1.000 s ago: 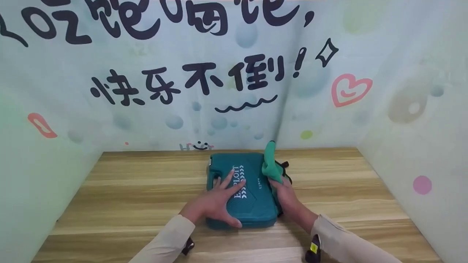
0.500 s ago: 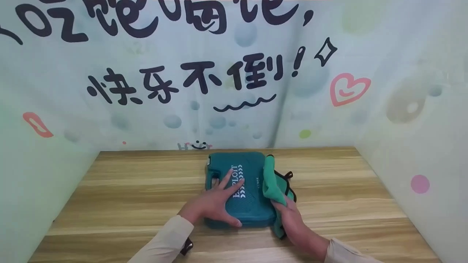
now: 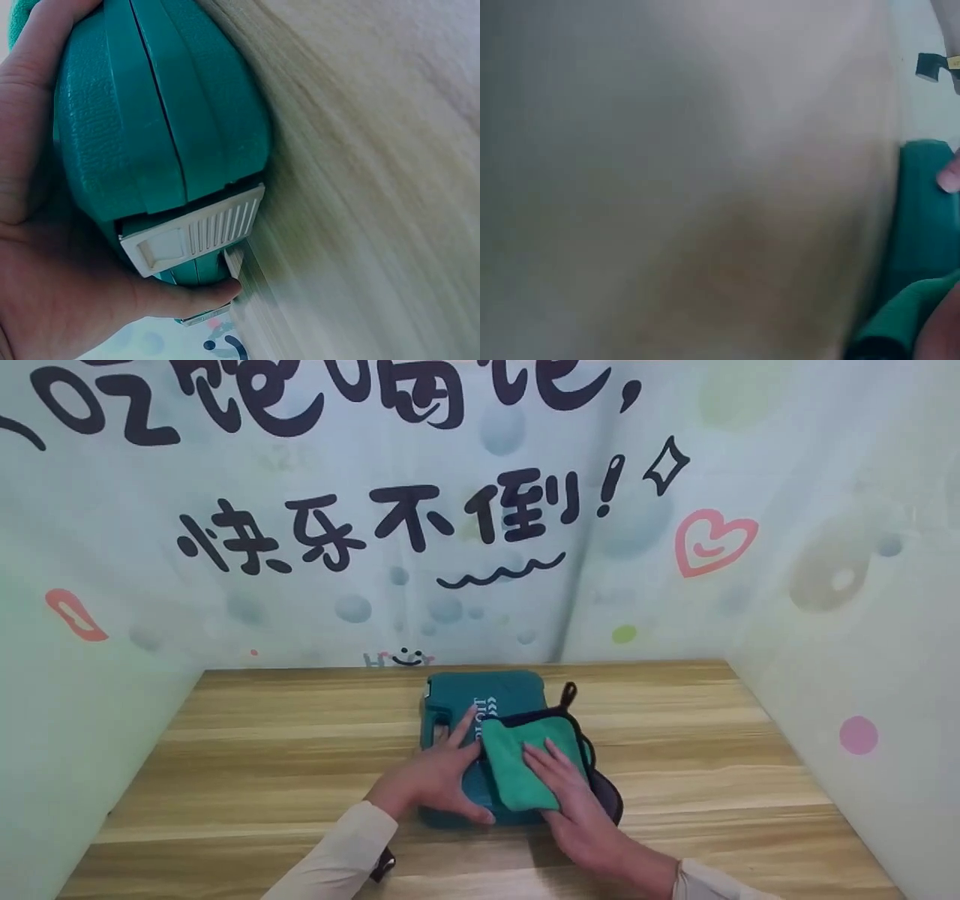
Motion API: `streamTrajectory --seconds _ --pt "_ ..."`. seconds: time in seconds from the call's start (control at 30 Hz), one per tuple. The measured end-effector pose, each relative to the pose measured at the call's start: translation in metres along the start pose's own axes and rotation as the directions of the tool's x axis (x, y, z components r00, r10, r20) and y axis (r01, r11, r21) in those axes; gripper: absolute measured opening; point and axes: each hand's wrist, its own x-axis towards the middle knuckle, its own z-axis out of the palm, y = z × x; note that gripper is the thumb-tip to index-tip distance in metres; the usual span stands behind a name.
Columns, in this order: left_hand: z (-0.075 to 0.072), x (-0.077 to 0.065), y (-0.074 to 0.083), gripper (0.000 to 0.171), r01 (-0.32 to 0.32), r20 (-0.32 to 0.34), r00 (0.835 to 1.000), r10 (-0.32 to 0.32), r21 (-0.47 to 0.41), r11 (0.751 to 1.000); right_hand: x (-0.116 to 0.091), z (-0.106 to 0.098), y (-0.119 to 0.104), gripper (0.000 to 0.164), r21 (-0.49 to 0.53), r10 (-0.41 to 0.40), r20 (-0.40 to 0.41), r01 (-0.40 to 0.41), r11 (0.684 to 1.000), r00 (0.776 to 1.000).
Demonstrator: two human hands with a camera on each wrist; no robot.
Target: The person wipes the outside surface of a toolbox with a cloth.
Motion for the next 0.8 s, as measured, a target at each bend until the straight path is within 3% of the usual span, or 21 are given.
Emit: streamTrajectory --seconds 0.13,0.33,0.6,0.8 --pt "0.001 -0.001 0.0 0.112 -0.015 -0.003 1.0 0.015 -0.01 1.0 0.015 -0.015 -0.005 0.063 -0.068 -0.016 0.196 0.03 0.997 0.98" --pt "0.001 -0.001 0.001 0.115 -0.027 -0.017 0.999 0.027 0.001 1.0 0.041 -0.03 -0.012 0.061 -0.102 0.011 0.426 0.036 0.994 0.905" --pt "-0.002 -0.008 0.006 0.11 0.057 0.041 0.997 -0.059 0.065 0.996 0.071 -0.038 -0.016 0.059 -0.153 0.11 0.554 -0.029 0.988 0.825" --pt "-0.006 -0.016 0.008 0.101 0.034 0.069 0.997 -0.04 0.074 0.997 0.086 -0.038 -0.016 0.055 -0.186 0.141 0.558 -0.043 0.982 0.818"
